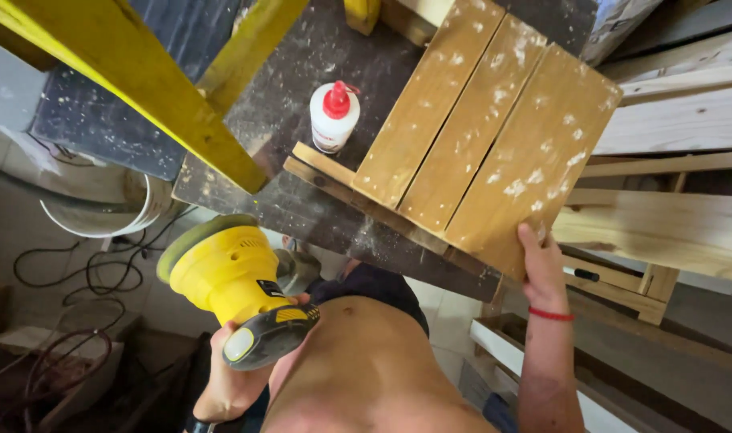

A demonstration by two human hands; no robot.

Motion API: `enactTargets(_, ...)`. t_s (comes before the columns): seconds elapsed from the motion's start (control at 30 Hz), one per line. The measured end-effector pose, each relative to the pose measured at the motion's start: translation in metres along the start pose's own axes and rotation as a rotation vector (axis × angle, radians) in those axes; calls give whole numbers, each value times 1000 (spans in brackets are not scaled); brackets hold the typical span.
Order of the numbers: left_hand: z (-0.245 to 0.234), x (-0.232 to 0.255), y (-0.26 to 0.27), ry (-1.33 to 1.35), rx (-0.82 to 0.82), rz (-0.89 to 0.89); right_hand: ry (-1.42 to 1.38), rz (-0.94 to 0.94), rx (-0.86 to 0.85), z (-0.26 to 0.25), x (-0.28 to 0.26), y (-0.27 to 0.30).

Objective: Sanding a wooden board and the legs of a yellow stool using an orbital sander.

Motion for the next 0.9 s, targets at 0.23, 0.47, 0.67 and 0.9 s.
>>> enactTargets(0.23, -12, 5, -1, 57, -34, 15, -206, -76, 105, -4, 69, -13)
enactTargets(0.47, -13, 12, -3, 52, 73, -4, -170, -145, 58, 11, 62, 4)
enactTargets(0.67, -16, 4, -4, 43, 63, -6, 631, -456, 334, 36, 32, 61)
enactTargets(0.9, -6, 0, -5, 92, 21, -55, 1730, -980, 431, 131, 39, 45)
Point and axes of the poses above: each hand's wrist, its own y-axis away from the middle knuckle, its own z-axis out of the palm, x = y × z, the point moved 5 cm from there along -y, towards the middle knuckle, and after that the axes turned 13 degrees about -x, right-handed, at the moved point
